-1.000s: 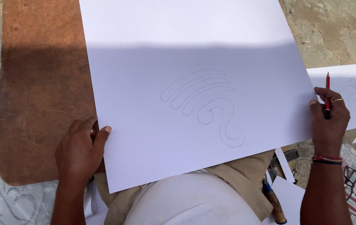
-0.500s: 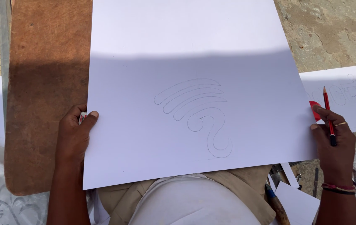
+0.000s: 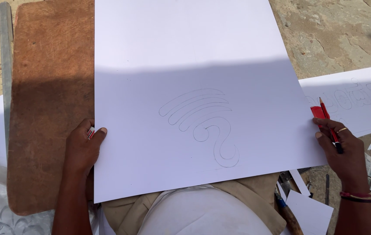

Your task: Drawing a sketch of Ganesha on a large sheet of white paper using a pencil and an eraser.

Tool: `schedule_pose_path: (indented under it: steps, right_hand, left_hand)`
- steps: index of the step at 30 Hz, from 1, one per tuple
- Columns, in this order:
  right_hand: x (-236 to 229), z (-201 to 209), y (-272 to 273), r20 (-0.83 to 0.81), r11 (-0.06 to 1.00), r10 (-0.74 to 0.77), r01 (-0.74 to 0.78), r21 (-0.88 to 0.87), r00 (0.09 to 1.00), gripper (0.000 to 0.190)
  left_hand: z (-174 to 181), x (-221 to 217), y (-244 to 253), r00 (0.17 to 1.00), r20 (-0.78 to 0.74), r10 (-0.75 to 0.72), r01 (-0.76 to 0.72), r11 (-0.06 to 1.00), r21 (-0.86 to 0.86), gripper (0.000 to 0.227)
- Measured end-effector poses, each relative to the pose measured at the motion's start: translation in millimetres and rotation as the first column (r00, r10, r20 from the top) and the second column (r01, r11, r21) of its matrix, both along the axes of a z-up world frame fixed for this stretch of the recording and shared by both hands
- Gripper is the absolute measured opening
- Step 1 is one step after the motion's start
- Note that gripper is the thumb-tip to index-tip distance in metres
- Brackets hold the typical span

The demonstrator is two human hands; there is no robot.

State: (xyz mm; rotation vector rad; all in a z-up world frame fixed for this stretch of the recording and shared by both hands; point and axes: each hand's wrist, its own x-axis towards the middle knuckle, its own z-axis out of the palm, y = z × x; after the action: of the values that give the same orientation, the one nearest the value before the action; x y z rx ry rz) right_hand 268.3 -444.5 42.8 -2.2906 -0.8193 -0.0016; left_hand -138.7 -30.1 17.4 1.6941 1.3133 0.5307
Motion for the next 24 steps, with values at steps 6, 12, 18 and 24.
schedule_pose_path:
  steps: [6,12,18,24]
  right_hand:
    - [-5.7,6.2,-8.0,-0.14,0.994,0.038,-0.023,0.108,0.989,0.033]
    - [-35.9,38.8,-2.9,-0.102,0.975,-0.048,0.069,0.21,0.994,0.028]
    - [-17.7,22.3,-4.8,-0.221,0.988,-0.015,0.049,0.147,0.975,0.029]
    - [45.3,-35.3,-71.6,-0.305,0.992,0.104,-0.12,-0.033,0.947,0.03]
  left_hand:
    - [-4.7,-2.7,10.3,0.998,0.057,-0.04,0.04,0.999,-0.007,0.025]
    - [2.2,10.4,28.7,0.99,0.122,-0.069,0.084,0.99,-0.117,0.023]
    - [7.6,20.5,33.4,0.99,0.143,-0.001,0.019,0.992,-0.128,0.022]
    - [27.0,35.4,87.1,0.99,0.086,-0.108,0.121,0.979,-0.166,0.026]
